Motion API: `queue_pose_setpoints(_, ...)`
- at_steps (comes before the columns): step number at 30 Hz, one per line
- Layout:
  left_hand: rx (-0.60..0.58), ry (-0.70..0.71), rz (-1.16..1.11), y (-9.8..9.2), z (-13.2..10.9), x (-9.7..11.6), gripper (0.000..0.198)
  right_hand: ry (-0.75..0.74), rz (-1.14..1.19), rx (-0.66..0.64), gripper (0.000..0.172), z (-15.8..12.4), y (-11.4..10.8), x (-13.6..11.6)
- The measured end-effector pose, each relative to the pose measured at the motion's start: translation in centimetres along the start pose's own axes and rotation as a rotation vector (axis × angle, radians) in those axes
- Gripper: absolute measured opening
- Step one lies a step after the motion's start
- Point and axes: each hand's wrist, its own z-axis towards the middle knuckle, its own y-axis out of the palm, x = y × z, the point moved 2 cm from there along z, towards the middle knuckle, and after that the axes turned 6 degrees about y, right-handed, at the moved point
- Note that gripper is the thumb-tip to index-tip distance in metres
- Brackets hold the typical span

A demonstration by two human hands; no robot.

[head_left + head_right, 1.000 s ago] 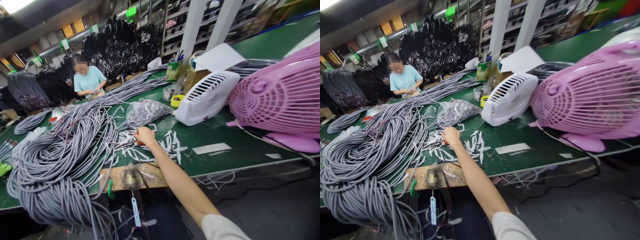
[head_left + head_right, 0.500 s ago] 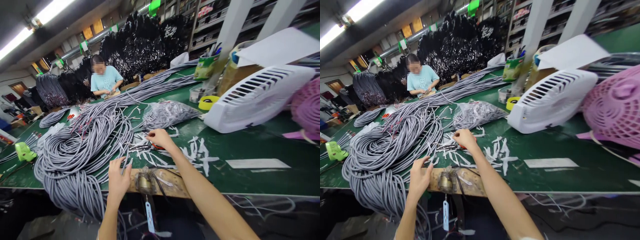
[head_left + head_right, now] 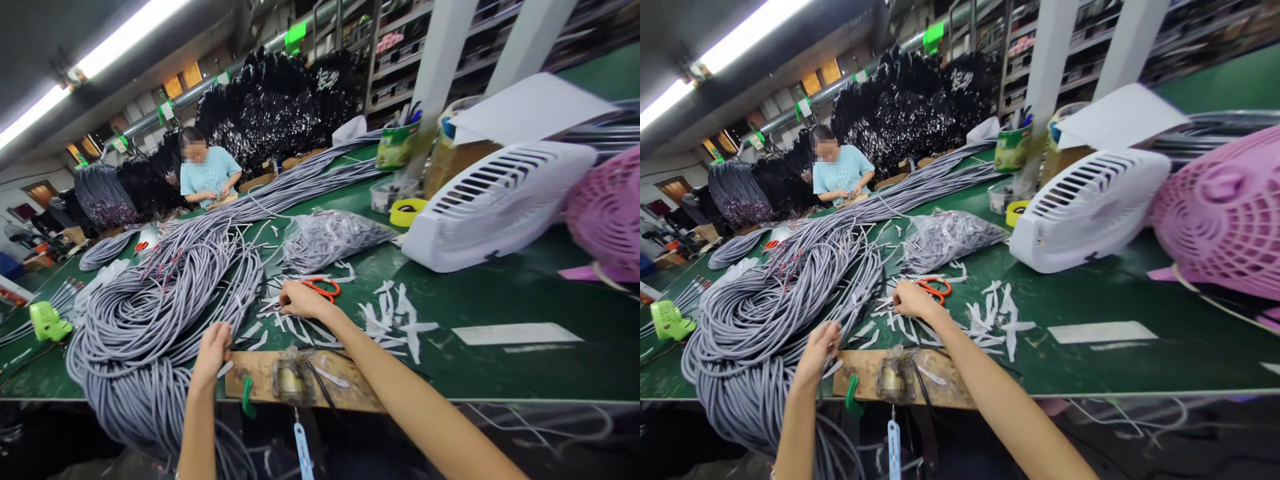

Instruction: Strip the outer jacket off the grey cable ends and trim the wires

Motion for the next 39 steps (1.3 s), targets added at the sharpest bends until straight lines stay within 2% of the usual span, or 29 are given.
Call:
queue_pose_setpoints(2,0.035,-0.010,-0.105,-2.8,-0.7,0.9,0.041,0.002,-0.011,0.001,0.008,-0.1,-0.1,-0.1)
queue_pose_setpoints(4,0.098,-0.011,-0.227,-5.7,-1.5,1.7,0.042,0.001,-0.017,0.002,0.008,-0.2,-0.2,-0.2)
queue_pose_setpoints(6,0.205,-0.008,-0.442,-8.3,-2.3,2.7,0.036,-0.001,-0.020,0.004,0.008,-0.2,-0.1,-0.2)
queue_pose_setpoints(8,0.378,0.072,-0.589,-10.8,-3.0,4.2,0.027,-0.003,-0.020,0.002,0.008,-0.2,0.1,-0.1)
queue_pose_setpoints(10,0.633,0.203,-0.650,-13.2,-3.7,6.4,0.019,-0.004,-0.017,-0.002,0.008,-0.2,0.1,0.0)
queue_pose_setpoints(12,0.999,0.337,-0.546,-15.2,-4.2,8.7,0.016,-0.003,-0.011,0.000,0.008,-0.2,0.2,0.0)
queue_pose_setpoints(14,1.474,0.537,-0.215,-15.7,-4.6,10.9,0.020,-0.001,0.000,0.006,0.006,-0.2,0.2,0.1)
queue_pose_setpoints(15,1.665,0.637,0.025,-15.1,-4.4,11.6,0.023,0.000,0.009,0.011,0.006,-0.2,0.1,0.1)
queue_pose_setpoints(16,1.765,0.693,0.270,-14.0,-3.9,11.9,0.025,0.001,0.020,0.018,0.005,-0.2,0.2,0.2)
queue_pose_setpoints(17,1.746,0.705,0.497,-12.5,-2.9,11.8,0.026,0.002,0.034,0.025,0.005,-0.2,0.2,0.3)
queue_pose_setpoints(18,1.566,0.693,0.658,-10.7,-1.5,11.2,0.028,0.002,0.050,0.033,0.006,-0.2,0.2,0.4)
queue_pose_setpoints(19,1.312,0.702,0.741,-8.6,0.2,10.2,0.030,0.002,0.070,0.041,0.006,-0.1,0.2,0.4)
queue_pose_setpoints(20,0.949,0.716,0.803,-6.2,2.0,8.8,0.028,-0.001,0.092,0.051,0.006,-0.1,0.3,0.5)
queue_pose_setpoints(21,0.779,0.725,0.807,-3.9,3.4,7.2,0.024,-0.005,0.119,0.062,0.006,-0.1,0.2,0.5)
queue_pose_setpoints(24,0.481,0.773,0.752,1.7,6.4,2.7,0.022,-0.028,0.236,0.127,0.006,-0.1,-0.1,0.3)
queue_pose_setpoints(27,0.297,0.805,0.666,4.6,7.3,0.3,0.021,-0.067,0.397,0.202,0.027,0.0,-0.5,-0.3)
queue_pose_setpoints(30,0.100,0.757,0.547,5.4,6.8,-0.3,0.022,-0.105,0.585,0.227,0.043,0.1,-0.6,-0.8)
queue_pose_setpoints(34,-0.128,0.724,0.394,5.8,6.4,0.3,0.023,-0.087,1.210,0.283,0.042,-0.1,-0.7,-0.5)
queue_pose_setpoints(36,-0.162,0.707,0.307,6.0,6.4,0.6,0.026,-0.058,1.364,0.279,0.041,-0.4,-0.7,-0.5)
queue_pose_setpoints(39,-0.049,0.592,0.177,6.1,6.6,0.6,0.027,-0.051,1.366,0.277,0.040,-1.0,-1.0,-1.1)
